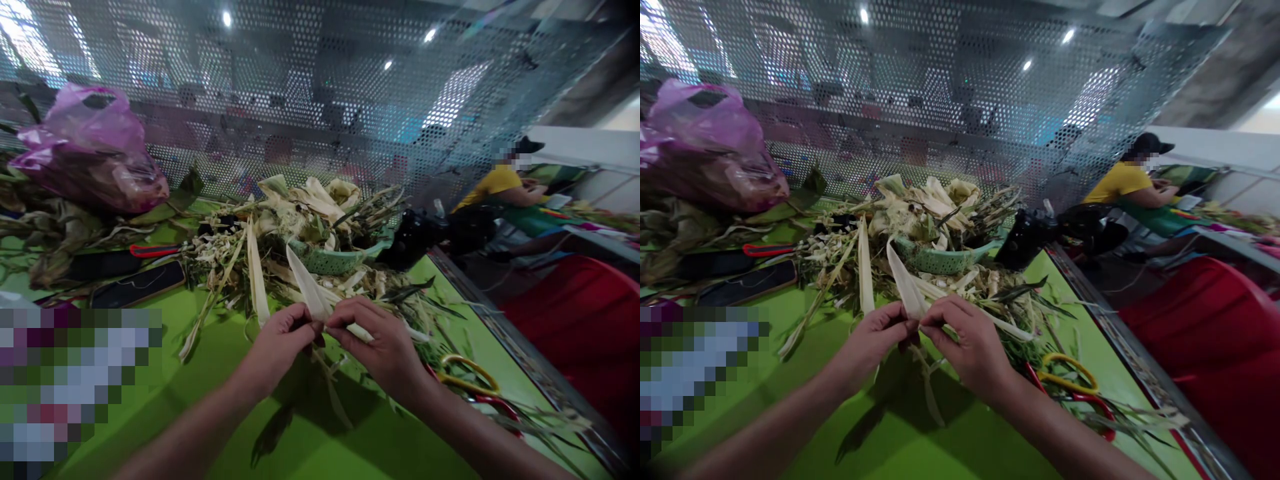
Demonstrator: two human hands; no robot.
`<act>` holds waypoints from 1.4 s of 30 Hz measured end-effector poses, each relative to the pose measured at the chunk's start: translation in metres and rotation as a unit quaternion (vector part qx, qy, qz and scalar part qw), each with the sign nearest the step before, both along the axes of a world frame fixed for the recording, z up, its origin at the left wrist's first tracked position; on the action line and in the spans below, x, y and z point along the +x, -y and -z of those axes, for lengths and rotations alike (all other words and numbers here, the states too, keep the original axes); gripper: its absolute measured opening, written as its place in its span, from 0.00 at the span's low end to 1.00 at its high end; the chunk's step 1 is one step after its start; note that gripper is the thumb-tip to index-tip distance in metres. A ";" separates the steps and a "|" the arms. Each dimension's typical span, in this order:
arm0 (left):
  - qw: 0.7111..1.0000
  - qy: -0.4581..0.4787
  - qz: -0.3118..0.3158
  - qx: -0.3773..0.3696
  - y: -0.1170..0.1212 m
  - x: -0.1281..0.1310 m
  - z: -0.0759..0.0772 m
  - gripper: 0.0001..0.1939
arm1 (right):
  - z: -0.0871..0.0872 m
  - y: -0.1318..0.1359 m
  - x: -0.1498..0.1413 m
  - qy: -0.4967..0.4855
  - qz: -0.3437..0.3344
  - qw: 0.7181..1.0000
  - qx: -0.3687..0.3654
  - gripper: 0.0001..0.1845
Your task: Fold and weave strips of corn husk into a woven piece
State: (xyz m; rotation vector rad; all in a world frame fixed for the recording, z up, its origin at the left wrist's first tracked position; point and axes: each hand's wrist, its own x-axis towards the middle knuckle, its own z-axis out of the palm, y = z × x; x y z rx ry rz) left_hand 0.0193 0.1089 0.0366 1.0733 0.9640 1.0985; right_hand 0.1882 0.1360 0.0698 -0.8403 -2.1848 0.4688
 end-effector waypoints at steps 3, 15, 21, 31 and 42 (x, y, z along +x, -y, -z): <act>1.000 -0.020 0.001 0.023 0.003 0.000 -0.003 0.08 | 0.000 0.001 -0.001 0.000 0.013 1.000 -0.024 0.05; 0.999 -0.015 0.002 -0.028 0.002 -0.001 -0.006 0.09 | 0.002 -0.002 0.001 -0.030 -0.024 0.999 -0.019 0.04; 0.999 -0.001 0.001 -0.033 0.002 -0.001 -0.006 0.07 | 0.002 -0.003 0.001 -0.014 -0.014 1.000 -0.001 0.03; 0.998 -0.040 0.004 0.040 0.005 0.001 -0.006 0.09 | 0.002 0.001 -0.001 -0.003 0.046 0.998 -0.040 0.05; 0.999 -0.038 -0.011 -0.030 0.002 -0.001 -0.002 0.11 | 0.004 -0.001 0.001 -0.017 -0.006 1.000 -0.009 0.03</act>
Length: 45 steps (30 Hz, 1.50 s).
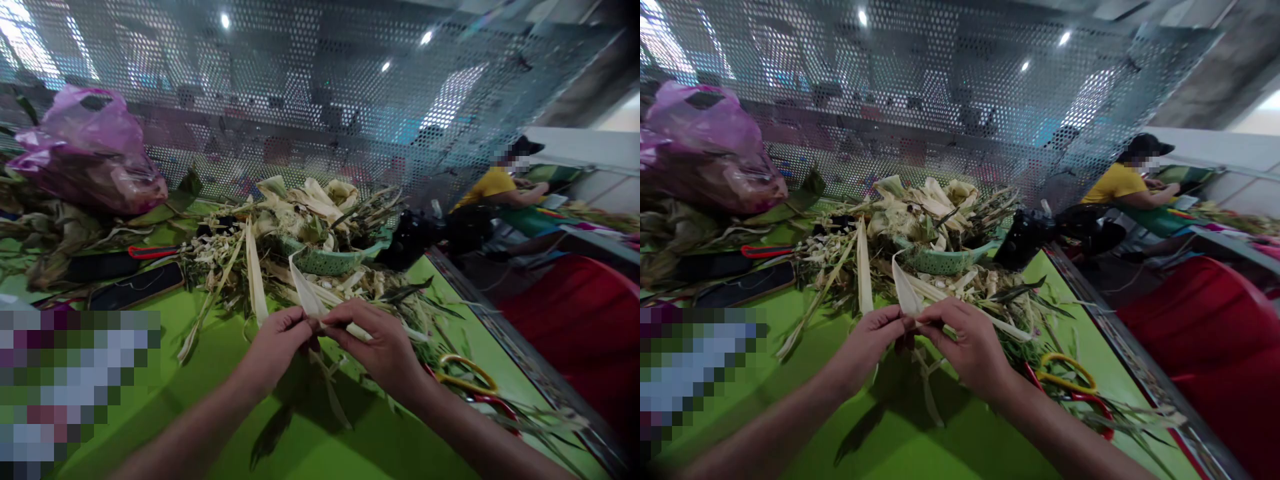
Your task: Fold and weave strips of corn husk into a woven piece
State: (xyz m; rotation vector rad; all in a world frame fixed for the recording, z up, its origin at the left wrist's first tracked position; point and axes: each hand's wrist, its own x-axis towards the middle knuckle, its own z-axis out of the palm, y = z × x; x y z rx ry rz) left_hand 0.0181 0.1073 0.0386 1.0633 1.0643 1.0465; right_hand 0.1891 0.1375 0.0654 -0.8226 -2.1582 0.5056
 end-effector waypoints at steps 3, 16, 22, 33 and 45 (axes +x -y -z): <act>1.000 0.011 0.005 -0.003 -0.001 0.000 -0.001 0.11 | -0.001 -0.001 0.000 0.004 0.001 1.000 0.007 0.02; 0.993 -0.037 0.008 0.108 0.002 0.003 -0.001 0.07 | -0.002 0.003 -0.001 0.021 0.054 0.997 -0.057 0.04; 1.000 -0.018 -0.010 0.023 0.003 0.001 -0.004 0.10 | 0.001 0.001 -0.001 -0.005 0.008 1.000 -0.007 0.02; 0.998 0.058 -0.017 0.014 -0.001 0.002 0.001 0.06 | 0.002 0.000 -0.001 -0.003 0.017 1.000 -0.016 0.03; 0.999 0.008 -0.007 0.037 0.002 0.002 -0.003 0.08 | 0.001 0.003 -0.001 -0.026 0.024 0.999 -0.030 0.03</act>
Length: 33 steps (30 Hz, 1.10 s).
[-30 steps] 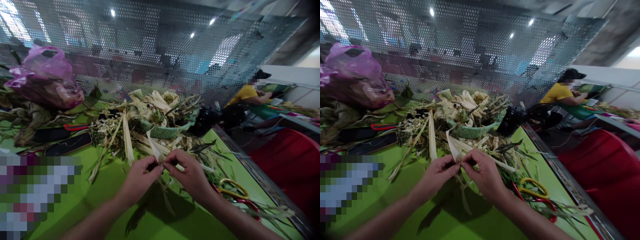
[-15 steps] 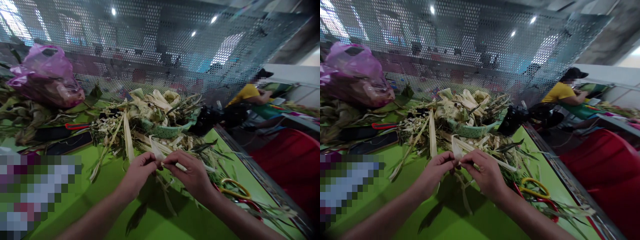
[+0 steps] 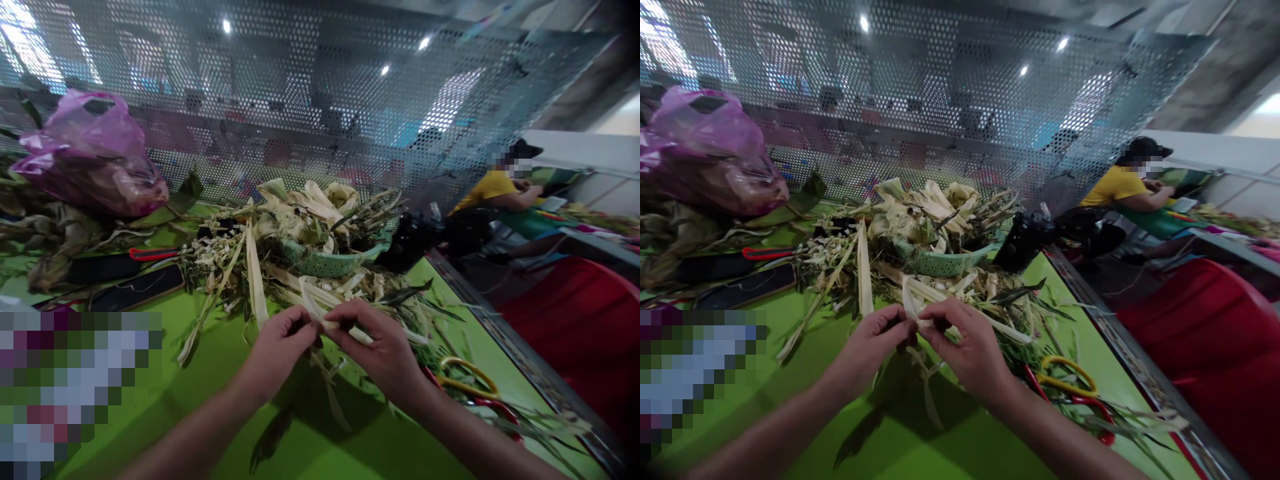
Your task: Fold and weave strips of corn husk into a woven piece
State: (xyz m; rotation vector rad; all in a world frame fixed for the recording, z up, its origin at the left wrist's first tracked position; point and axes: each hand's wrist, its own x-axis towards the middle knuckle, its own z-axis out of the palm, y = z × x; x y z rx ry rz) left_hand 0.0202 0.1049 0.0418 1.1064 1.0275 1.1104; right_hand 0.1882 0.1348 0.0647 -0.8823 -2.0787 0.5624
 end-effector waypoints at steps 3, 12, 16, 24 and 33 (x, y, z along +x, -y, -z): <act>0.999 0.023 -0.012 -0.025 -0.001 -0.001 -0.002 0.09 | 0.001 -0.002 0.000 -0.007 -0.020 1.000 0.021 0.03; 0.998 0.048 -0.009 -0.040 0.000 -0.001 0.000 0.07 | 0.001 -0.003 0.000 -0.001 -0.009 1.000 0.012 0.03; 0.999 0.042 0.006 -0.008 0.000 0.000 0.000 0.08 | 0.001 -0.002 0.001 0.008 0.007 1.000 -0.014 0.04; 0.993 -0.047 0.014 0.106 -0.001 0.000 0.004 0.10 | -0.001 -0.003 0.001 -0.058 0.014 0.981 -0.185 0.16; 0.998 -0.057 -0.014 0.023 -0.002 -0.001 0.002 0.07 | 0.003 -0.004 -0.002 -0.137 0.004 0.933 -0.332 0.14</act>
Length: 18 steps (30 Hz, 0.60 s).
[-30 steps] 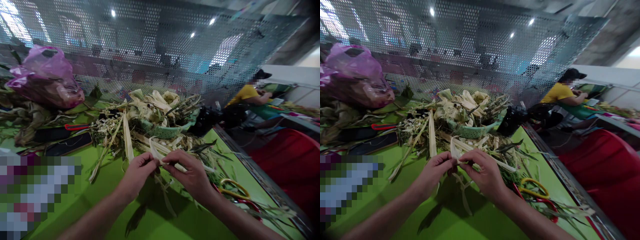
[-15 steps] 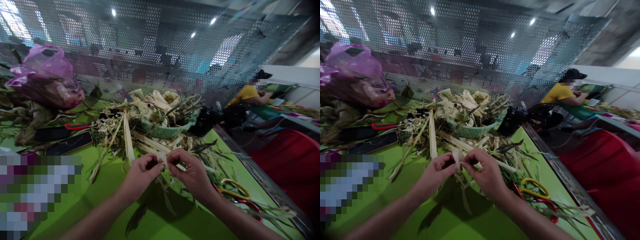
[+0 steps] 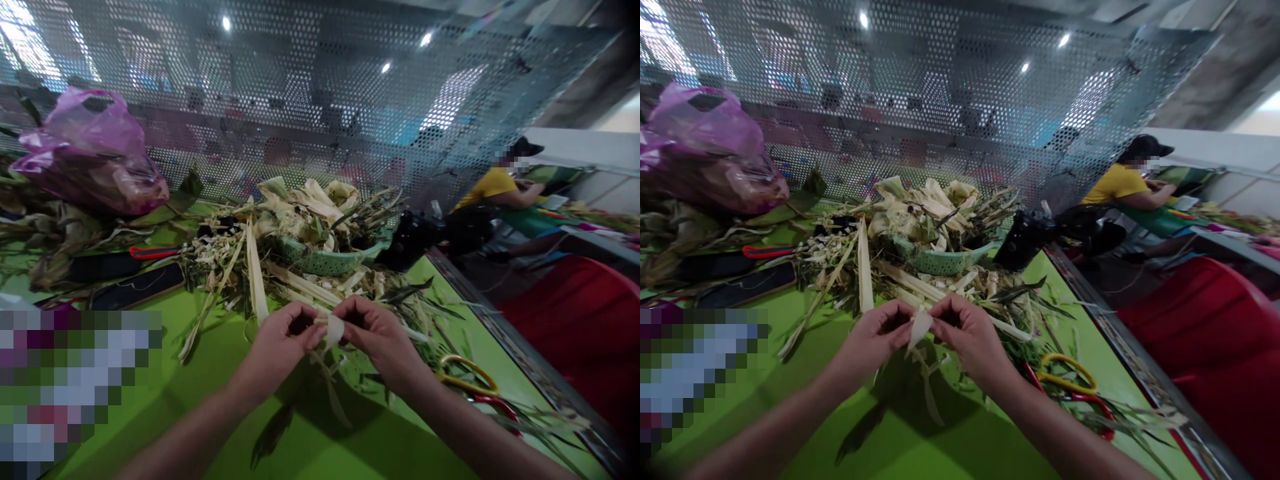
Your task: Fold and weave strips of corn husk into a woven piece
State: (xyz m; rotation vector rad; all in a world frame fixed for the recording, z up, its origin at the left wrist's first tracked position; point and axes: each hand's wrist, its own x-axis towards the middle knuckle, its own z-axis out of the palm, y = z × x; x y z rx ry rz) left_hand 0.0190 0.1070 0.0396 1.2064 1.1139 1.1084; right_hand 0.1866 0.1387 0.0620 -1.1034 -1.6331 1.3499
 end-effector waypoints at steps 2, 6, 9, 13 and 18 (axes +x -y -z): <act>0.999 0.036 -0.001 -0.013 -0.001 0.001 -0.001 0.08 | 0.002 0.001 -0.002 -0.033 0.005 0.999 -0.023 0.14; 0.997 0.061 -0.011 -0.042 -0.001 0.001 -0.001 0.06 | 0.003 0.002 -0.005 -0.058 0.000 0.997 -0.053 0.13; 0.993 0.093 -0.014 -0.067 0.000 0.003 0.000 0.08 | 0.003 0.002 -0.005 -0.056 -0.008 0.997 -0.054 0.12; 0.984 0.145 -0.052 -0.094 0.000 0.008 0.003 0.09 | 0.005 0.001 -0.006 -0.037 -0.013 0.998 -0.048 0.11; 0.984 0.151 -0.038 -0.090 0.001 0.010 0.005 0.10 | 0.008 0.000 -0.004 -0.004 -0.023 1.000 -0.008 0.10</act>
